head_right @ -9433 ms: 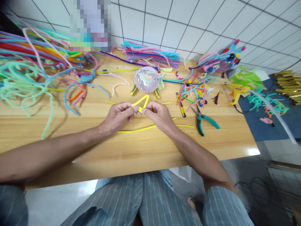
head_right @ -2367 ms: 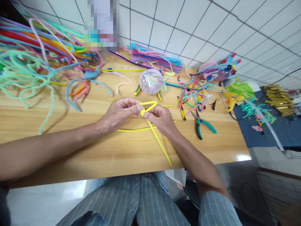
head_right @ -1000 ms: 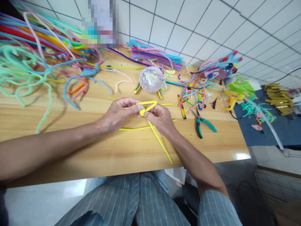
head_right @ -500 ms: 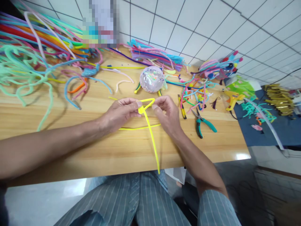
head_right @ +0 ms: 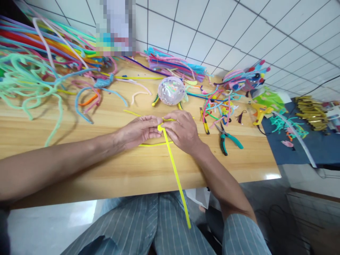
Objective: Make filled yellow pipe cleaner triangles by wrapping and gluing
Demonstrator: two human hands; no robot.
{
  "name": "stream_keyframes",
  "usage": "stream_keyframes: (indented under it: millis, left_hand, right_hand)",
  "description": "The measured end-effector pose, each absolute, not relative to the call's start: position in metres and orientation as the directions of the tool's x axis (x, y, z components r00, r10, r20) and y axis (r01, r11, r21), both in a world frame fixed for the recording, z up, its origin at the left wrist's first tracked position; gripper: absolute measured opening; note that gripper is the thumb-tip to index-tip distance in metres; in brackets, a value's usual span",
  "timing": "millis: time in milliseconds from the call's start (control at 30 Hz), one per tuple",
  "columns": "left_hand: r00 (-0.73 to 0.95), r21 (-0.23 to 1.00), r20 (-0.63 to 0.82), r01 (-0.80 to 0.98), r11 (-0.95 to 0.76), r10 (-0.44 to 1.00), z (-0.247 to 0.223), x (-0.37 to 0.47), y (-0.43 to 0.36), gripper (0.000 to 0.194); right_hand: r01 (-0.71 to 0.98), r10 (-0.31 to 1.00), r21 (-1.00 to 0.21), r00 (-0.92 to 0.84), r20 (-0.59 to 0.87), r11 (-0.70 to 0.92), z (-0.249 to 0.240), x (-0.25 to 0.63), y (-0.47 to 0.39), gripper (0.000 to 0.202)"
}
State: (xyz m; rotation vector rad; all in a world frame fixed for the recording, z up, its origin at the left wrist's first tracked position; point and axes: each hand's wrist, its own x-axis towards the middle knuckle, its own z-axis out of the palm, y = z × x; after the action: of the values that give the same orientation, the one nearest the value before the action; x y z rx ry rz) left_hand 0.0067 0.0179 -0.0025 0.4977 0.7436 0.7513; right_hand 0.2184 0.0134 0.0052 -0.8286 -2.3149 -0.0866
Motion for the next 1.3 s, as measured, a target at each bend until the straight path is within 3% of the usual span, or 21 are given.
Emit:
stream_keyframes:
  millis: [133, 233, 333, 433, 733, 1033, 1300]
  left_hand:
    - [0.439, 0.748, -0.361, -0.391, 0.536, 0.823, -0.004, 0.007, 0.017, 0.017]
    - [0.336, 0.891, -0.192, -0.333, 0.308, 0.922, -0.004, 0.007, 0.016, 0.021]
    - [0.393, 0.951, -0.088, -0.239, 0.194, 0.915, -0.004, 0.005, 0.016, 0.025]
    - [0.471, 0.965, -0.139, -0.132, 0.226, 0.871, -0.005, 0.005, 0.015, 0.021]
    - [0.452, 0.944, -0.259, -0.067, 0.323, 0.853, -0.007, 0.006, 0.015, 0.017]
    - [0.474, 0.902, -0.216, -0.239, 0.36, 0.854, -0.009, 0.007, 0.013, 0.027]
    - [0.444, 0.893, -0.248, -0.239, 0.38, 0.861, -0.01, 0.008, 0.012, 0.023]
  right_hand:
    - [0.564, 0.608, -0.293, -0.523, 0.598, 0.772, 0.008, 0.217, 0.013, 0.008]
    - [0.561, 0.762, -0.528, -0.353, 0.543, 0.637, 0.01, 0.215, 0.01, 0.002]
    - [0.465, 0.928, -0.803, -0.199, 0.317, 0.373, 0.009, 0.212, 0.008, 0.011]
    - [0.331, 0.982, -0.933, -0.162, 0.093, 0.143, 0.007, 0.209, 0.009, 0.02]
    - [0.21, 0.984, -0.975, -0.139, -0.108, -0.077, 0.019, 0.201, 0.007, 0.021]
    - [0.192, 0.987, -0.98, -0.145, -0.071, -0.042, 0.018, 0.2, 0.007, 0.018]
    - [0.124, 0.989, -0.991, -0.137, -0.058, -0.041, 0.015, 0.197, 0.005, 0.024]
